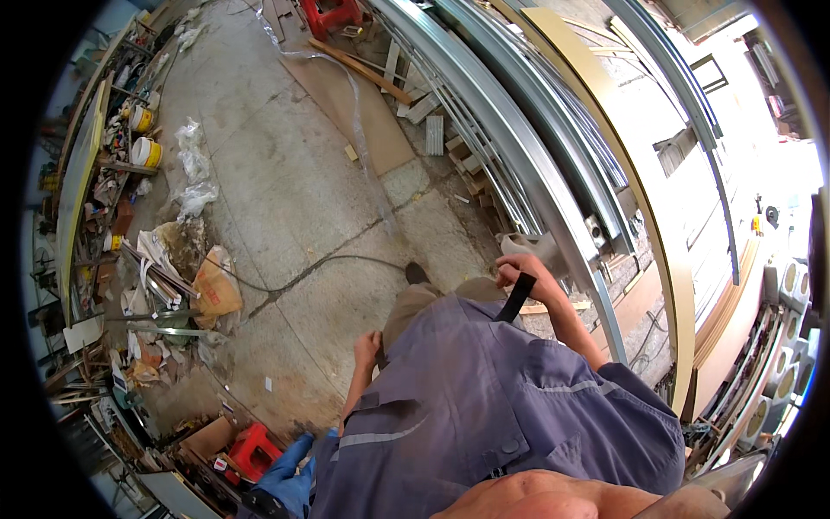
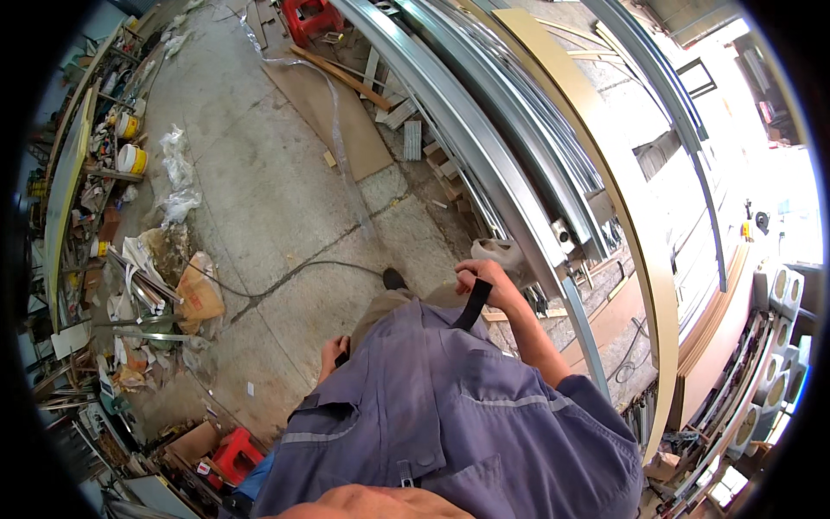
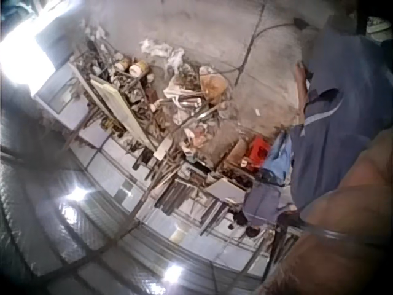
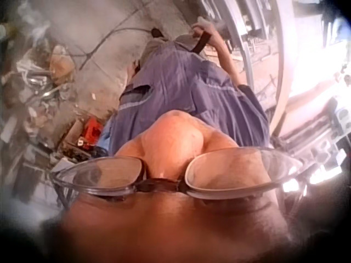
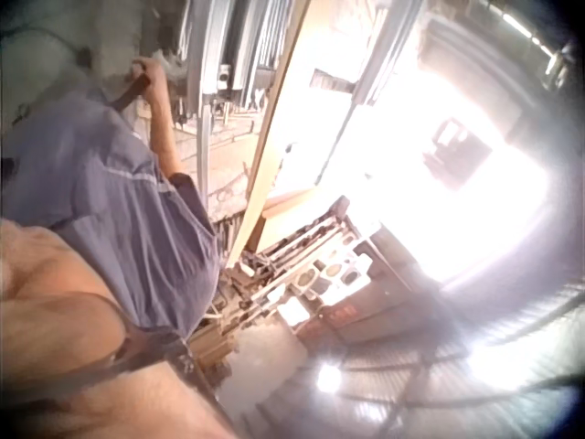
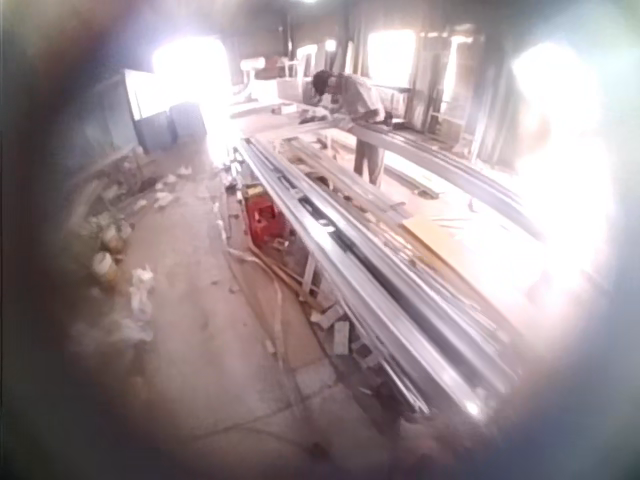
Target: The person measures and marks metal profiles using a square ruler and red marker, then places a large wooden board onto a metal frame. They use a cordless drill to fasten the board to the frame, handling screws and drill bits during the process.
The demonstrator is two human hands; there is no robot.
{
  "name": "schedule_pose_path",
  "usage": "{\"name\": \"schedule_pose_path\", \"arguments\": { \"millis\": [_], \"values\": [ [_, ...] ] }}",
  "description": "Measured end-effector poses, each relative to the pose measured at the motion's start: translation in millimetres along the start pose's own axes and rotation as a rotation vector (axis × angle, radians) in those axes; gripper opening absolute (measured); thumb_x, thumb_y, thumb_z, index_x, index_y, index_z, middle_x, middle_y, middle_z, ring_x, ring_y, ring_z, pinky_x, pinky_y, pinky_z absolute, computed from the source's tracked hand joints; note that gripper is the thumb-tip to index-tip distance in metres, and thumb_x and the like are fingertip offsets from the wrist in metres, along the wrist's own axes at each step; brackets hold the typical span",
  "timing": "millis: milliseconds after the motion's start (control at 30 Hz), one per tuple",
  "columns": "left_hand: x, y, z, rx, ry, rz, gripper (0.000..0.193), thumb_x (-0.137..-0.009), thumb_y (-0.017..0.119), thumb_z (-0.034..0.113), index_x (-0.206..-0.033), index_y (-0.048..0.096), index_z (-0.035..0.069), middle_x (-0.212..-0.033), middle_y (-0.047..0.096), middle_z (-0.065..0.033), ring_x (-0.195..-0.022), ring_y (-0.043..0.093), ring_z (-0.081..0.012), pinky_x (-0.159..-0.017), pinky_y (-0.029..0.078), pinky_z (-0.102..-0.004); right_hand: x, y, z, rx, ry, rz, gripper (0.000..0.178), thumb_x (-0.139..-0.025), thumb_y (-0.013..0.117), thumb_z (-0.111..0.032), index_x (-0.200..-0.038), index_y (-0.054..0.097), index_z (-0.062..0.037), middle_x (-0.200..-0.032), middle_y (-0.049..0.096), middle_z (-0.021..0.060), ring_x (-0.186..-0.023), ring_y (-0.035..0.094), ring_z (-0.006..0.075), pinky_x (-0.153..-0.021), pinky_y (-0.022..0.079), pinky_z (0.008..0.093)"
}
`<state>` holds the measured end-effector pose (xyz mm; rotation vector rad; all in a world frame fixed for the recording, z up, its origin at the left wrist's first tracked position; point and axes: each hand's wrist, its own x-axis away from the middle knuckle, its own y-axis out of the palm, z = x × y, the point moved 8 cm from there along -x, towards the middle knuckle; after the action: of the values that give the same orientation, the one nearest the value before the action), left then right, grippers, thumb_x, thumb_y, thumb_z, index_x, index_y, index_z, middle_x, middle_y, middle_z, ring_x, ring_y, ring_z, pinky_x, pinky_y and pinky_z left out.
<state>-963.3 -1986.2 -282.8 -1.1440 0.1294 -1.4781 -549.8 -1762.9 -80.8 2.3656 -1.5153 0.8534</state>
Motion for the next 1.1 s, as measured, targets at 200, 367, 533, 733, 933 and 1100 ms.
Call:
{"name": "schedule_pose_path", "arguments": {
  "millis": [200, 367, 533, 733, 933, 1100],
  "values": [
    [-95, -62, 10, 0.403, -0.252, -0.058, 0.037, -0.095, 0.063, 0.031, -0.103, 0.069, -0.005, -0.081, 0.074, -0.0167, -0.073, 0.072, -0.0295, -0.069, 0.055, -0.0419, -84, 22, -17, 0.104, 0.044, -0.007, 0.038, -0.087, 0.061, -0.021, -0.111, 0.067, 0.0081, -0.082, 0.073, 0.0129, -0.077, 0.071, 0.0198, -0.073, 0.055, 0.0316],
    [-155, -100, 22, 0.571, -0.391, -0.137, 0.040, -0.095, 0.066, 0.032, -0.106, 0.069, -0.007, -0.086, 0.075, -0.0146, -0.078, 0.073, -0.0253, -0.070, 0.057, -0.0390, -174, 56, 56, 0.577, -0.158, -0.103, 0.031, -0.081, 0.070, -0.028, -0.103, 0.075, -0.0067, -0.096, 0.074, 0.0183, -0.094, 0.071, 0.0360, -0.083, 0.054, 0.0420],
    [-203, -122, -9, 0.235, -0.322, -0.175, 0.047, -0.096, 0.061, 0.038, -0.118, 0.069, -0.003, -0.111, 0.072, -0.0216, -0.105, 0.069, -0.0349, -0.089, 0.053, -0.0426, -286, 78, -9, 0.637, -0.005, -0.240, 0.029, -0.077, 0.070, -0.032, -0.096, 0.078, -0.0114, -0.098, 0.074, 0.0175, -0.096, 0.069, 0.0380, -0.083, 0.054, 0.0433],
    [-250, -288, 64, 0.334, -0.318, -0.022, 0.042, -0.098, 0.058, 0.037, -0.109, 0.070, -0.001, -0.099, 0.070, -0.0224, -0.095, 0.066, -0.0301, -0.087, 0.050, -0.0413, -403, 114, -134, 0.653, -0.379, -0.573, 0.035, -0.085, 0.065, -0.027, -0.112, 0.070, -0.0058, -0.114, 0.071, 0.0172, -0.104, 0.065, 0.0377, -0.084, 0.051, 0.0462],
    [-310, -394, 132, 0.562, -0.064, 0.183, 0.037, -0.100, 0.058, 0.037, -0.095, 0.067, 0.002, -0.082, 0.065, -0.0051, -0.079, 0.056, -0.0222, -0.077, 0.046, -0.0384, -481, 129, -201, 0.605, -0.592, -0.559, 0.034, -0.093, 0.065, -0.021, -0.124, 0.066, -0.0078, -0.122, 0.067, 0.0132, -0.112, 0.063, 0.0303, -0.094, 0.048, 0.0401],
    [-437, -432, 95, 0.518, -0.111, 0.103, 0.034, -0.099, 0.059, 0.038, -0.104, 0.066, 0.004, -0.091, 0.066, -0.0064, -0.087, 0.058, -0.0221, -0.081, 0.047, -0.0384, -557, 167, -291, 0.591, -0.318, -0.660, 0.034, -0.091, 0.068, -0.019, -0.122, 0.066, -0.0061, -0.120, 0.068, 0.0128, -0.112, 0.064, 0.0283, -0.095, 0.048, 0.0399]
  ]
}}
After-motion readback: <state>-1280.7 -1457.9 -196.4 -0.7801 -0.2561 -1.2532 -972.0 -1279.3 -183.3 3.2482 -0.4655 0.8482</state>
